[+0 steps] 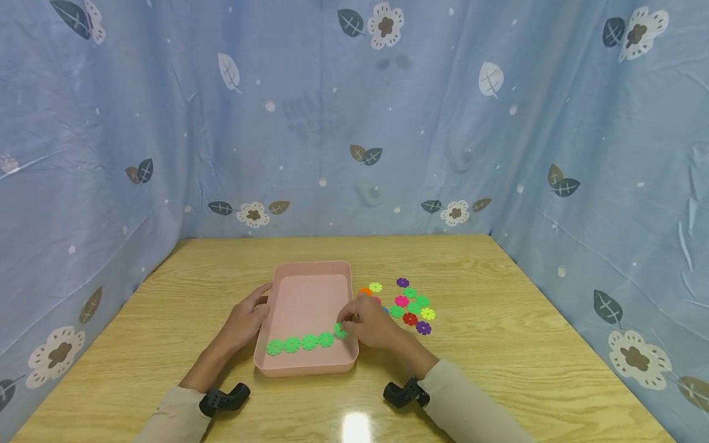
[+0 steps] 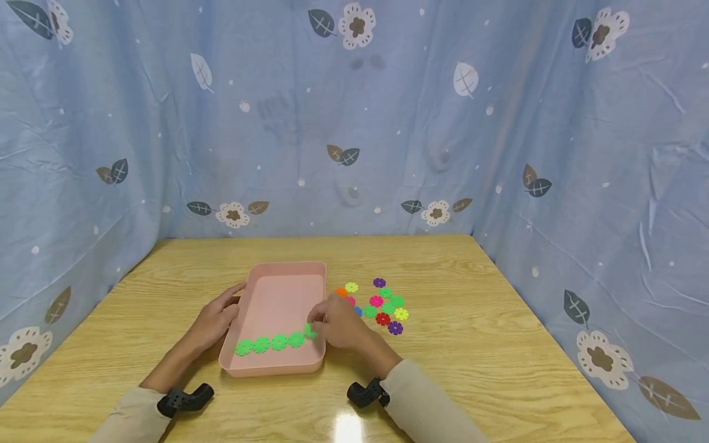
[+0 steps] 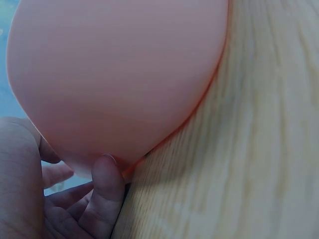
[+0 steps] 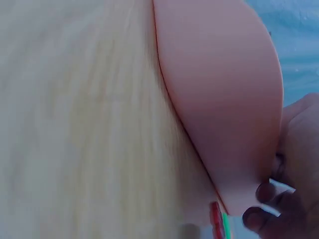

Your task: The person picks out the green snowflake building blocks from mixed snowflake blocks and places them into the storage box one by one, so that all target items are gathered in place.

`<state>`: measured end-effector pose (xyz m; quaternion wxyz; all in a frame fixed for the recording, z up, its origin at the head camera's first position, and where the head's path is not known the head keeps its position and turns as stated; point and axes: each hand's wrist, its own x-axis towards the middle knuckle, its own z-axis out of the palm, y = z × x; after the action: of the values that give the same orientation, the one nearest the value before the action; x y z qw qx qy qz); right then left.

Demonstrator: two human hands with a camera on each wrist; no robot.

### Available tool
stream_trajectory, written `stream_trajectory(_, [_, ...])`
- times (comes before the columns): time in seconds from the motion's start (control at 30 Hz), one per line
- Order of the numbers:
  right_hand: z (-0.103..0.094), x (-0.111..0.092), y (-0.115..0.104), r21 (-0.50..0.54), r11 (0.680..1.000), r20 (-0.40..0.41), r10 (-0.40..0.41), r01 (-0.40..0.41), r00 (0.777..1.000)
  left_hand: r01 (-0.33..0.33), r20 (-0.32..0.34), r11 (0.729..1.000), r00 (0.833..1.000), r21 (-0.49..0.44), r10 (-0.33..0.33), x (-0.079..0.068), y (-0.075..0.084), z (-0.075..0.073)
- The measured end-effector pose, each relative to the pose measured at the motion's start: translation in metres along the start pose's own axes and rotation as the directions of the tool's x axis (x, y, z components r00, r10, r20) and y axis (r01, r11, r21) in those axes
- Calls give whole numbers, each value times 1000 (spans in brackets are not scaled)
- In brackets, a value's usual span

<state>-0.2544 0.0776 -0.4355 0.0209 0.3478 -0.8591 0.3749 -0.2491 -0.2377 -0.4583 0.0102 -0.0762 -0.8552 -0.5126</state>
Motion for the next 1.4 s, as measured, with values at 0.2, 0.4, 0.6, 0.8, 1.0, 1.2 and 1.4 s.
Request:
stream_trajectory(0.2, [5,-1,1,-59,998,11,6,-5,1000,-22,-7,1000,1000,15,22,-1,2,0])
stream_trajectory(0.4, [5,0,1,-66,998,17,-8,9,1000,-29,-6,1000,1000,11,29,-2,3,0])
stream_trajectory(0.6, [5,1,-1,-42,999,28,-5,7,1000,-38,-9,999,999,13,39,-1,2,-1])
stream_trajectory(0.8, [6,1,-2,-43,999,35,24,-23,999,-30,-10,999,1000,15,30,-2,1,0])
stream_trajectory(1.0, [6,0,-2,-20,998,30,53,-52,998,-28,-10,1000,1000,8,28,-1,2,0])
stream_trajectory(1.2, [7,0,0,6,998,30,67,-67,997,-19,-7,1000,1000,-4,19,0,1,-1])
stream_trajectory(1.4, [8,0,2,38,997,13,64,-64,998,-20,-3,1000,1000,-6,20,-1,2,0])
